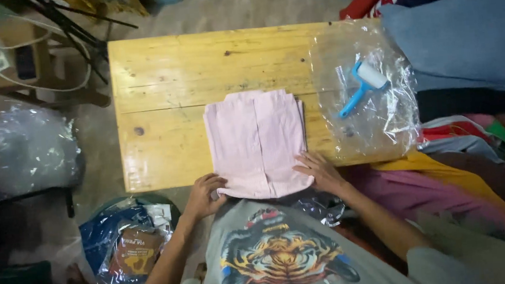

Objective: Preparing a garment by lint-rolling, folding it, and placing it into a plastic bag for retail or shipping.

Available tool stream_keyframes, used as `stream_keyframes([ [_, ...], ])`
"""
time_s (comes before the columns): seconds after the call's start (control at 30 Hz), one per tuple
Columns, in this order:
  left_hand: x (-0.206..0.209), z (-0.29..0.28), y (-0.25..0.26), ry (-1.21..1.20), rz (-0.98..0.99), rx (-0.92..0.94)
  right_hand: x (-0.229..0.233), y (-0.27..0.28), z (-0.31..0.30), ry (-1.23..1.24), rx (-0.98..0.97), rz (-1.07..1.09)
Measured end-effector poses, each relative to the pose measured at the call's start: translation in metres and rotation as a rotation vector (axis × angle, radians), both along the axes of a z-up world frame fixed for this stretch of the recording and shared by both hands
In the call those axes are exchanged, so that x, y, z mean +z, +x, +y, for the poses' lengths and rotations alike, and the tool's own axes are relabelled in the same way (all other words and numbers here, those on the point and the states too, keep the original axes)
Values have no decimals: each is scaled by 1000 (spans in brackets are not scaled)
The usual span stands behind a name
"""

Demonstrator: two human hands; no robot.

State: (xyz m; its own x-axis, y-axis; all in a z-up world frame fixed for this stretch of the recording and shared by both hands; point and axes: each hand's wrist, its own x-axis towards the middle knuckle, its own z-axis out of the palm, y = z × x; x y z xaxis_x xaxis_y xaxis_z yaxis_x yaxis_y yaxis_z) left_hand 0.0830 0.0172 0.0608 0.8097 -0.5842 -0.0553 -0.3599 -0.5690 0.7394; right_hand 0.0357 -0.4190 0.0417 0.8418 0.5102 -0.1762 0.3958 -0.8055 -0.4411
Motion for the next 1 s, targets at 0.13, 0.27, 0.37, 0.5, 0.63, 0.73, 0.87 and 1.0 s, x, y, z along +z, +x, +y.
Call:
stream_keyframes([
  [0.13,13,-3,21,119,98,-58,-11,14,4,1,10,29],
  [0.27,-11,4,59,15,-8,-6,8,53,22,6,-86,82],
  [0.37,1,13,99,-10,-84,109,22,106,35,-27,-155,109],
  [0.5,14,17,122,-47,-218,133,31,134,40,-105,-111,79],
  [0.63,34,25,102,-110,-97,130,29,108,28,-26,-85,145],
  [0.73,43,25,97,-232,126,141,57,100,25,99,-104,264],
  [0.87,17,21,120,-274,390,263,70,117,13,341,-324,488],
  [1.0,-23,6,184,-350,327,439,37,176,11,260,-654,547],
])
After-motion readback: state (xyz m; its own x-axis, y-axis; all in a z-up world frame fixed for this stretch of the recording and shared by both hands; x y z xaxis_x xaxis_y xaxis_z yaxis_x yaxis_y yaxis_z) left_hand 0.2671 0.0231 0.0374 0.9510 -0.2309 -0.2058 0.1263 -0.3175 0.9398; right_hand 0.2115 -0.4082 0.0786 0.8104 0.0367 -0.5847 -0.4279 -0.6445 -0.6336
